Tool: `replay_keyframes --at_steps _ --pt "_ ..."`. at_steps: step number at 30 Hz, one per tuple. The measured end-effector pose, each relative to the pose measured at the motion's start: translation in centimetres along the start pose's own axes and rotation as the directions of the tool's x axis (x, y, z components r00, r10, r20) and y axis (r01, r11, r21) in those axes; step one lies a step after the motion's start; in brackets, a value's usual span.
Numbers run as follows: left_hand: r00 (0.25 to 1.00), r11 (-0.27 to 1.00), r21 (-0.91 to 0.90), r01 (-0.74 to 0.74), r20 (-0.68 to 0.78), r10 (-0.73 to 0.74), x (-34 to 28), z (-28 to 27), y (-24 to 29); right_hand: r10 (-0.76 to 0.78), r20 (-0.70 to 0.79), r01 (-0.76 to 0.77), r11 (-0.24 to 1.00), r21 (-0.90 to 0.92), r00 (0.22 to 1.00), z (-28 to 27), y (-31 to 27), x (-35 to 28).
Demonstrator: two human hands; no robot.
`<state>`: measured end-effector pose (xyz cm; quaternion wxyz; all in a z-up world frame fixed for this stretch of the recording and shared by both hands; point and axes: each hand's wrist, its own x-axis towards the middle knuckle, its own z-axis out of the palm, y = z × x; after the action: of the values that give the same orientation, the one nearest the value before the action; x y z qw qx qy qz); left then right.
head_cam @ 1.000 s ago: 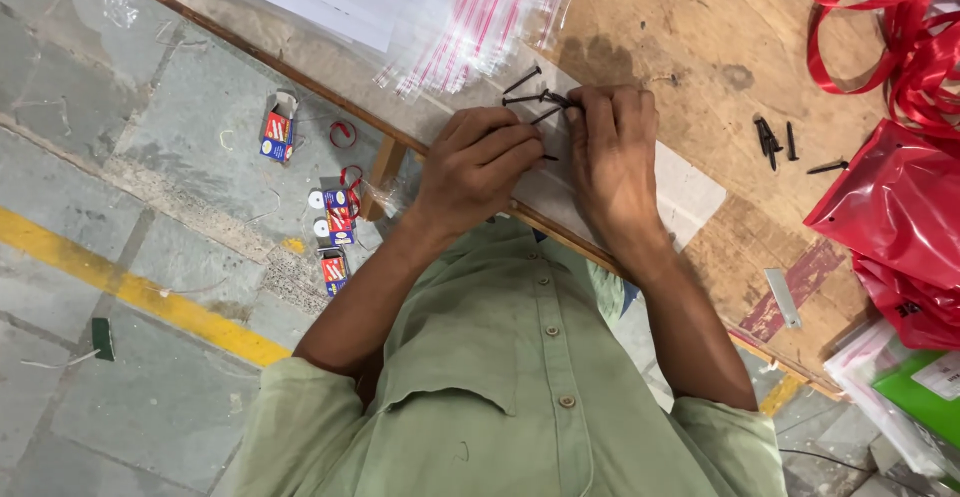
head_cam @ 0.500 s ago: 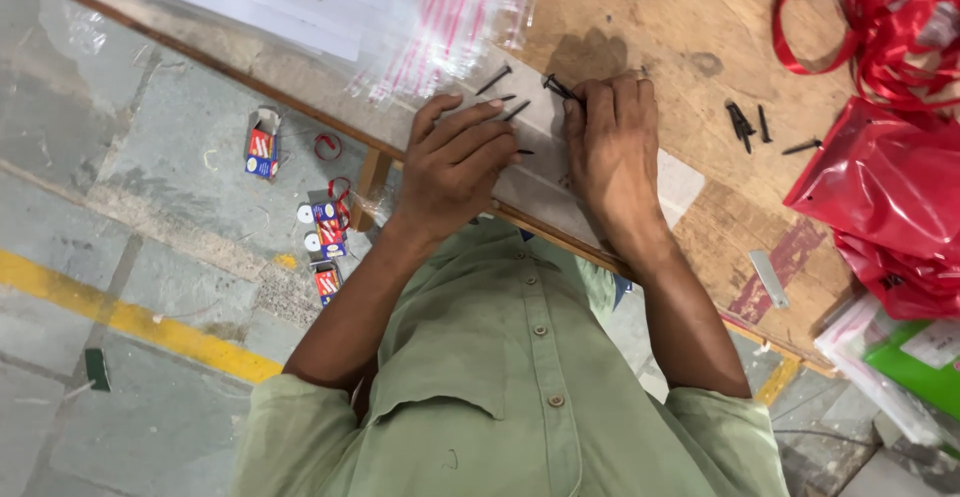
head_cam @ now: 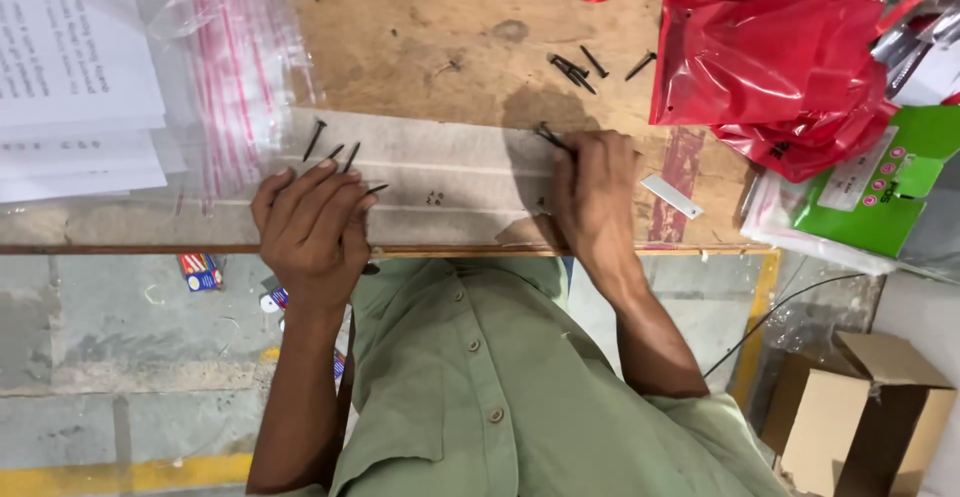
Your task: The person folds and ties red printed ribbons at a workbench, pressing the folds flat and setting finished ribbons aside. They then gather black screws from the table, count them in their palm, and arrange the screws into a pile on the bench.
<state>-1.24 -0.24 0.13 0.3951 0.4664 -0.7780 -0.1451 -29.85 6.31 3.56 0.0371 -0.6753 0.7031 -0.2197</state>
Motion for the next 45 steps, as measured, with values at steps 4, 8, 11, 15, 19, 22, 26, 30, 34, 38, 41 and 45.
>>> replay_keyframes --at_steps 4,8,11,15,19,22,26,30,34,38,41,45 --pt "1.000 1.000 0.025 0.003 -0.007 -0.003 0.0 0.1 0.1 0.153 -0.052 -0.156 0.986 -0.059 0.987 -1.4 1.6 -1.2" --pt "1.000 0.999 0.032 0.005 -0.003 -0.004 -0.1 0.3 0.3 0.211 -0.041 -0.213 0.976 -0.049 0.977 -1.0 2.9 -1.2" --pt "1.000 0.999 0.036 0.016 -0.006 -0.015 -0.2 0.4 0.2 0.199 -0.035 -0.201 0.978 -0.051 0.979 -0.4 3.3 -1.1" --pt "1.000 0.999 0.036 0.016 -0.016 -0.016 -0.3 0.6 0.3 0.186 -0.047 -0.188 0.981 -0.038 0.981 0.0 3.3 -0.7" --pt "0.999 0.999 0.041 0.018 -0.032 -0.017 -0.5 0.9 0.1 0.196 -0.046 -0.197 0.980 -0.030 0.980 0.1 3.2 -0.5" --pt "0.999 0.999 0.047 0.014 -0.036 -0.012 -0.5 0.9 0.2 0.182 -0.056 -0.184 0.982 -0.035 0.982 0.4 3.3 -0.6" --pt "0.999 0.999 0.052 0.017 -0.037 -0.015 -0.5 1.0 0.2 0.175 -0.064 -0.177 0.984 -0.030 0.983 0.7 3.3 -0.5" --pt "0.999 0.998 0.055 0.019 -0.040 -0.017 -0.6 1.1 0.2 0.176 -0.073 -0.179 0.983 -0.038 0.982 0.7 3.3 -0.5" --pt "0.999 0.998 0.060 0.020 -0.034 -0.018 -0.7 1.2 0.1 0.175 -0.065 -0.177 0.984 -0.021 0.982 0.6 3.2 -0.4" --pt "0.999 0.998 0.069 0.015 -0.031 -0.013 -0.6 1.2 0.1 0.167 -0.069 -0.170 0.985 -0.033 0.983 0.7 3.2 -0.5" --pt "0.999 0.998 0.067 0.012 -0.031 -0.010 -0.5 1.1 0.2 0.164 -0.072 -0.167 0.985 -0.035 0.984 0.8 3.4 -0.4" --pt "0.999 0.998 0.059 0.005 -0.038 -0.003 -0.3 1.1 0.4 0.190 -0.088 -0.192 0.981 -0.017 0.978 0.6 4.4 0.5"
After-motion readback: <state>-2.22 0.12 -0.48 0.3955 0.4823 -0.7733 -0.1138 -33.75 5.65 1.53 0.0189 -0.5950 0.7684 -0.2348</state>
